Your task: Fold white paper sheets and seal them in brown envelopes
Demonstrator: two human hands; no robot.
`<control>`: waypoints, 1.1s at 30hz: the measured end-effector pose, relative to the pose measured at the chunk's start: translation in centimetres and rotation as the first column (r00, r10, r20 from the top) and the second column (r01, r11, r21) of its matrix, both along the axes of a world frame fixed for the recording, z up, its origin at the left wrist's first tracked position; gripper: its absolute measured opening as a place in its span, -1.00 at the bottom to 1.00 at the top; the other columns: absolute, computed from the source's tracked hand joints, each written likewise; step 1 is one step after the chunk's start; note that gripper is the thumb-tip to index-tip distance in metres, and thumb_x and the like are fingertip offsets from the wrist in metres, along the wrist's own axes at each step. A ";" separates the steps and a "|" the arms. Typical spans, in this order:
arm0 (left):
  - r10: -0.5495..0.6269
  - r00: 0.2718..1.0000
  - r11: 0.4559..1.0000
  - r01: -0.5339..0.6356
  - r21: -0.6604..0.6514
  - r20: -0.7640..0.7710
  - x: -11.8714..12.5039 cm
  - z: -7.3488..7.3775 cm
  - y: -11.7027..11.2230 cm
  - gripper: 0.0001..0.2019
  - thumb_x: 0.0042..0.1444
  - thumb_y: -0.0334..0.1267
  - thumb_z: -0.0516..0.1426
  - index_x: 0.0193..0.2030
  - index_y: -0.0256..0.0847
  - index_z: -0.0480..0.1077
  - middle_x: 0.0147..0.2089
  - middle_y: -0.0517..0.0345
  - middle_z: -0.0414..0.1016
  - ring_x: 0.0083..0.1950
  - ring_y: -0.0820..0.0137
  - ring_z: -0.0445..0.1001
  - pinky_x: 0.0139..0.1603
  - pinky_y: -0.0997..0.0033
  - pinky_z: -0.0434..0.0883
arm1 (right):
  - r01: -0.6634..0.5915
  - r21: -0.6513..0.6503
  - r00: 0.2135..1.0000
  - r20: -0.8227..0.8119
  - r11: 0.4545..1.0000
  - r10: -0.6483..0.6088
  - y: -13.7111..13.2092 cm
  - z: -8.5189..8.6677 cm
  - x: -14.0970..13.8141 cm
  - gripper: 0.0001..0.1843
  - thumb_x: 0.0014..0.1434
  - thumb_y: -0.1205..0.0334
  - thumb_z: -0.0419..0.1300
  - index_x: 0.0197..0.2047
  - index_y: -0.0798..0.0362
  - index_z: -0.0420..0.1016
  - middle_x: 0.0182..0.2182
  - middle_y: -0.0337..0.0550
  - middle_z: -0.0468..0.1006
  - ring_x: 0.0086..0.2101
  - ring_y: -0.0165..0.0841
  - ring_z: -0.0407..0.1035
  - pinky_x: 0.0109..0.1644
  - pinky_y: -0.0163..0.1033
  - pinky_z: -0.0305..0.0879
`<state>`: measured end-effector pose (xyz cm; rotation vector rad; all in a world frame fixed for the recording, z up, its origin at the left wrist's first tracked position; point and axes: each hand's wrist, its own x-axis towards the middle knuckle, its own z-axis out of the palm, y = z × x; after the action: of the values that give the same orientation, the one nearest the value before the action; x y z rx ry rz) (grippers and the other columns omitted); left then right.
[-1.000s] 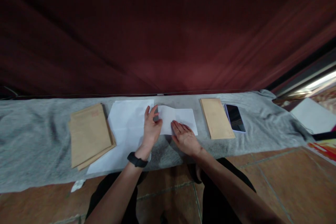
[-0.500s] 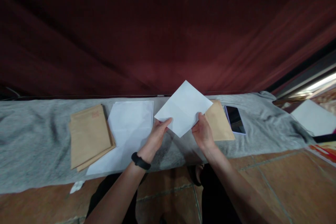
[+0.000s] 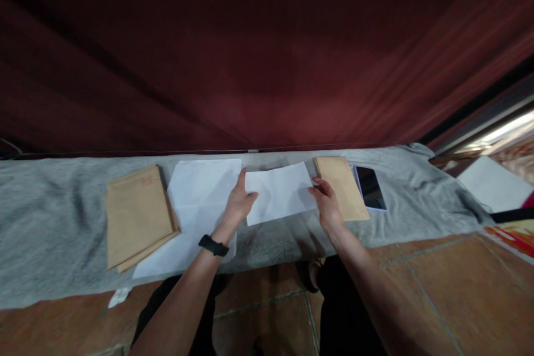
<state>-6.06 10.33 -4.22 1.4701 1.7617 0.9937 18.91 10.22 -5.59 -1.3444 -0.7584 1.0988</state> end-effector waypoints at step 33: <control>-0.272 0.777 0.917 0.388 0.092 -0.567 8.0 -3.2 -5.0 -0.40 0.40 -0.10 -0.14 0.46 -0.44 0.03 0.48 -0.24 0.08 0.52 0.14 -0.01 0.49 -0.02 0.01 | -0.613 -0.143 -0.005 0.984 0.777 0.178 -2.2 -2.8 -3.9 -0.36 0.31 0.36 -0.05 0.45 0.15 0.11 0.42 0.04 0.10 0.41 -0.16 -0.05 0.46 0.07 -0.11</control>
<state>1.90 5.31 -7.42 2.2853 1.6966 0.6099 15.03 7.99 -8.42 -1.4577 -2.4299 0.1824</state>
